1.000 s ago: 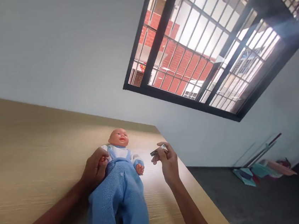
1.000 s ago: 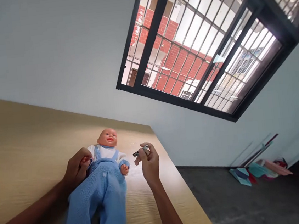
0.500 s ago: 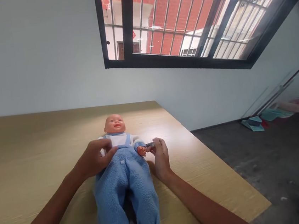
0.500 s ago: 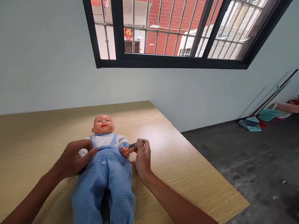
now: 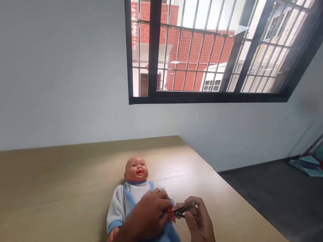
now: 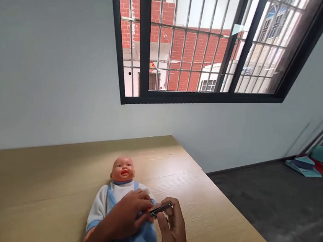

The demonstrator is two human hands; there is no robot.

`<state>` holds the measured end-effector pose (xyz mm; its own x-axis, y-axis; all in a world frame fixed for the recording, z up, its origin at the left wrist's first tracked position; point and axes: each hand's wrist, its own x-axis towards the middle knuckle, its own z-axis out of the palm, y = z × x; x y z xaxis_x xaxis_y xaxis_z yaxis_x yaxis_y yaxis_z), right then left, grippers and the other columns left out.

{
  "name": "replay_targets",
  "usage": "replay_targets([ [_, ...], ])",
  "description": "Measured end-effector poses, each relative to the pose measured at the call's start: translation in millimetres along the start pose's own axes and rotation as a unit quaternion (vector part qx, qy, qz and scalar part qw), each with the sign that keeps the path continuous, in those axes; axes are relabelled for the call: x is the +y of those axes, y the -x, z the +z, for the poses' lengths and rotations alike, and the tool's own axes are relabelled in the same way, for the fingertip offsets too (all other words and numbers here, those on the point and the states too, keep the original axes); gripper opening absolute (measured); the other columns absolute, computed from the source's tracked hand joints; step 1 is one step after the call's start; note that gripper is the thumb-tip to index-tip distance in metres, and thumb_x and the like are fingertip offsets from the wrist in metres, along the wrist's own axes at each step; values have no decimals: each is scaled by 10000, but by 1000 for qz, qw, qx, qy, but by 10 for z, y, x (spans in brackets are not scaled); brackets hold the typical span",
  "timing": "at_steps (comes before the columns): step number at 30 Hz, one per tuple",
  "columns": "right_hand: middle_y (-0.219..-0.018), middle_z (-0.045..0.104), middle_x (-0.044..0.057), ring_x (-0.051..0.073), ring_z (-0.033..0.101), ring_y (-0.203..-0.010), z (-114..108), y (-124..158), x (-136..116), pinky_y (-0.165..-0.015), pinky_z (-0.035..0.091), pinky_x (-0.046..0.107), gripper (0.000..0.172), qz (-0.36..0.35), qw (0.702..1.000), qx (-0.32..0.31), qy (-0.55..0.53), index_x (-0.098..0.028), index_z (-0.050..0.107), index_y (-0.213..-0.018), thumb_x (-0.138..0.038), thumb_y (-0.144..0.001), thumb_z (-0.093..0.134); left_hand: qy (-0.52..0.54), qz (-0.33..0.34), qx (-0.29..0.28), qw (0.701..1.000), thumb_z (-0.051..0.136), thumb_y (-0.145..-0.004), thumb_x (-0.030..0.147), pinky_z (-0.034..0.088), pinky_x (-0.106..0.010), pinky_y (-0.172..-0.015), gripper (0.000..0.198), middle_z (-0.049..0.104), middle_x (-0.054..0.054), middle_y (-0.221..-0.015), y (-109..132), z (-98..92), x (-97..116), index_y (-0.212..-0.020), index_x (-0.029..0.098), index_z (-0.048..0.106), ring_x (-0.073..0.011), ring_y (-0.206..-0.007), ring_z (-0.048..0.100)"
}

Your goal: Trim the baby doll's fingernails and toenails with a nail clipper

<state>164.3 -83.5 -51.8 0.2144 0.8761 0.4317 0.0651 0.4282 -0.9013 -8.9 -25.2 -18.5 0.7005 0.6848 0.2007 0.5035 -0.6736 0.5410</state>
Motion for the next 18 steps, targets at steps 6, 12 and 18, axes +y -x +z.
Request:
replay_targets([
  [6,-788,611,-16,158,660,-691,20,-46,24,-629,572,259,222,-38,999,-20,13,-259,512,-997,-472,-1019,572,41,13,-10,999,517,-966,155,441,-314,-853,220,672,-10,-1004,50,4,-70,-898,254,701,-174,-955,622],
  [12,-960,690,37,199,727,-846,-86,-116,37,-766,616,342,262,-97,982,-154,51,-257,543,-1089,-492,-995,612,39,24,-4,999,529,-975,200,443,-305,-814,195,673,-22,-1015,64,35,-152,-917,245,709,-184,-931,616],
  [18,-993,661,47,212,649,-885,-138,-144,-4,-813,552,364,287,-165,948,-237,136,-259,624,-1110,-436,-919,745,26,34,-5,999,522,-961,185,454,-309,-801,198,672,-46,-1022,71,5,-155,-944,222,716,-196,-911,610],
])
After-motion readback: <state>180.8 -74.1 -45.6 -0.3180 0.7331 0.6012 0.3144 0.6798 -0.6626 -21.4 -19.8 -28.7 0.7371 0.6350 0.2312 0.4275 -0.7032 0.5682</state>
